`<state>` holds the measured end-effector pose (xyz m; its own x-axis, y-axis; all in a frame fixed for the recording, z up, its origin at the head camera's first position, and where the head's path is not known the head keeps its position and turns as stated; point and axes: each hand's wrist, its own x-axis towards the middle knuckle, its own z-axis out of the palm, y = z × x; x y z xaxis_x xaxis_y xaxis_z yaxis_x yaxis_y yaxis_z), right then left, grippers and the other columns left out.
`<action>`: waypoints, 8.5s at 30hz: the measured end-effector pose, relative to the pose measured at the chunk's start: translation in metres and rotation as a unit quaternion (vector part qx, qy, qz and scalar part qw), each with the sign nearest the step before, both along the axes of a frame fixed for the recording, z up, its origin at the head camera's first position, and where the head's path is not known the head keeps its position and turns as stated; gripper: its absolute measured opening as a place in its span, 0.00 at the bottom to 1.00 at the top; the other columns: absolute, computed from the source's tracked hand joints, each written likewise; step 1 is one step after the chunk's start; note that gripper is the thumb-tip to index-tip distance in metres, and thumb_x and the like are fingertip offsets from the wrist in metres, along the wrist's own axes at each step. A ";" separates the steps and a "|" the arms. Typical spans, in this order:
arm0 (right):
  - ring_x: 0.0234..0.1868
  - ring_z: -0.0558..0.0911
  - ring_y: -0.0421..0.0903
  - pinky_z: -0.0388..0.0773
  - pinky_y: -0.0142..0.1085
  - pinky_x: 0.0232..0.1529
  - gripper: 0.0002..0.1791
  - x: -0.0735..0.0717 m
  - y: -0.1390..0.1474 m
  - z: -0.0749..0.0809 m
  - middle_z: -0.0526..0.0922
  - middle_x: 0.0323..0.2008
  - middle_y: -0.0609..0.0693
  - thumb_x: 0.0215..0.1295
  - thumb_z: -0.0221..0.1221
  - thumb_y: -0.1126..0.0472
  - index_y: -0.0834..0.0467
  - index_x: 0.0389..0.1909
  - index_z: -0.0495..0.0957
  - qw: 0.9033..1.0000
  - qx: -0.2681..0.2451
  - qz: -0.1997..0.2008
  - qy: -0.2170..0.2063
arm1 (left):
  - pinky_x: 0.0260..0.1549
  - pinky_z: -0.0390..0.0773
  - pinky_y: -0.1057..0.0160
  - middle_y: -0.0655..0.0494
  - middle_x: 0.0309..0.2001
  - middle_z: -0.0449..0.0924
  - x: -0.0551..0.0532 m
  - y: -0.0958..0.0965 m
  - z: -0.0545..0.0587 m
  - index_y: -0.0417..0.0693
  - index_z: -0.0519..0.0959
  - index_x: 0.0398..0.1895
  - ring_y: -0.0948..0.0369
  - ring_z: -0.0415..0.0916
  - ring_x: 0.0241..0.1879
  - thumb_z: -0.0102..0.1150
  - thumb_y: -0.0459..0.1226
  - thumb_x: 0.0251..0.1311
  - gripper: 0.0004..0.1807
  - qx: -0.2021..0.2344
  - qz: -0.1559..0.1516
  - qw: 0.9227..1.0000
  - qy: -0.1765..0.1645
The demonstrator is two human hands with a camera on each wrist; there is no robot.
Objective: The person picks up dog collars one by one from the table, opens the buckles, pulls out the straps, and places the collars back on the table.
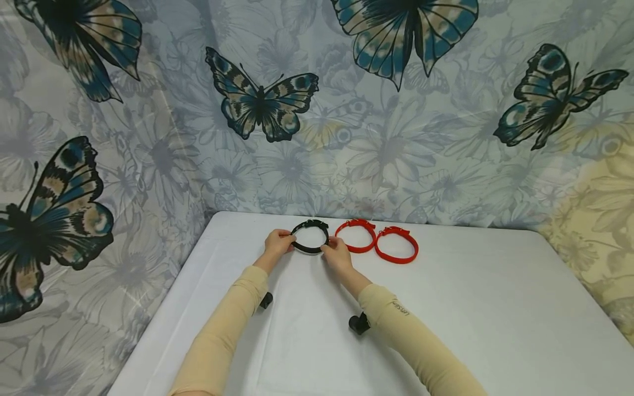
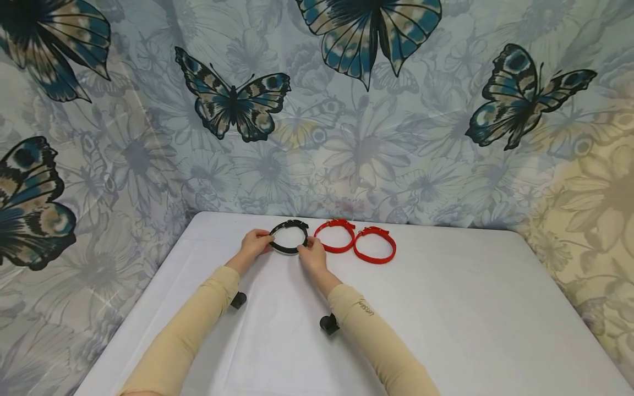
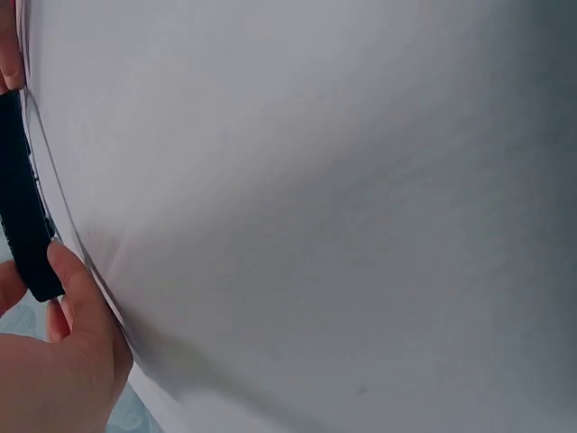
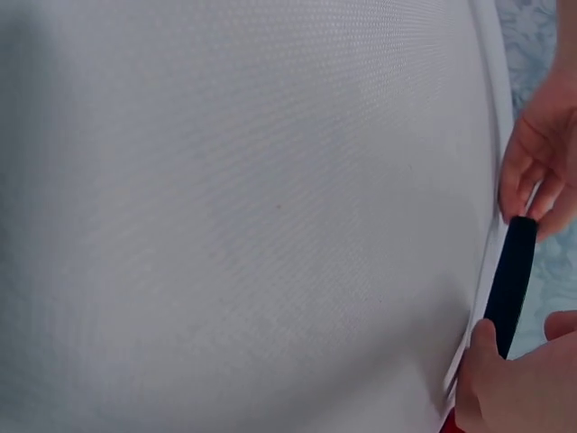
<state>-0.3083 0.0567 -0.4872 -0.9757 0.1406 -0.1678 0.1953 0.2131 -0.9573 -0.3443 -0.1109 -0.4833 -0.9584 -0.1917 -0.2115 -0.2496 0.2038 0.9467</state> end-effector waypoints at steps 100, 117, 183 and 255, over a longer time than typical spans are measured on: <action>0.46 0.78 0.49 0.75 0.31 0.44 0.21 0.189 0.155 0.009 0.81 0.42 0.55 0.54 0.69 0.66 0.65 0.48 0.74 0.978 0.009 0.209 0.000 | 0.28 0.75 0.69 0.62 0.28 0.79 0.199 0.046 0.004 0.48 0.76 0.35 0.68 0.75 0.31 0.75 0.31 0.45 0.17 -0.113 -0.352 0.923 0.102; 0.45 0.77 0.47 0.72 0.33 0.46 0.19 0.189 0.157 0.016 0.79 0.38 0.52 0.55 0.70 0.63 0.63 0.45 0.75 0.980 0.036 0.196 0.016 | 0.32 0.78 0.70 0.59 0.31 0.78 0.203 0.046 0.007 0.45 0.76 0.35 0.64 0.78 0.34 0.75 0.30 0.44 0.17 -0.102 -0.347 0.924 0.119; 0.44 0.77 0.49 0.78 0.33 0.46 0.21 0.185 0.149 0.031 0.79 0.39 0.55 0.56 0.70 0.61 0.63 0.48 0.76 0.982 0.017 0.186 0.025 | 0.34 0.82 0.68 0.60 0.34 0.80 0.198 0.046 0.036 0.47 0.80 0.38 0.62 0.79 0.37 0.73 0.32 0.51 0.12 -0.072 -0.337 0.917 0.202; 0.43 0.81 0.43 0.79 0.40 0.50 0.12 0.180 0.131 0.044 0.83 0.40 0.44 0.59 0.69 0.56 0.51 0.43 0.81 0.962 0.071 0.223 0.142 | 0.33 0.80 0.67 0.64 0.36 0.80 0.189 0.072 0.044 0.53 0.84 0.40 0.67 0.77 0.39 0.68 0.41 0.59 0.08 -0.084 -0.351 0.883 0.298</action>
<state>-0.1283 0.1881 -0.4432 -0.9479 -0.3012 0.1036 -0.2104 0.3478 -0.9137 -0.1551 -0.0385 -0.4395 -0.7847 0.5138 0.3466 0.5279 0.2610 0.8082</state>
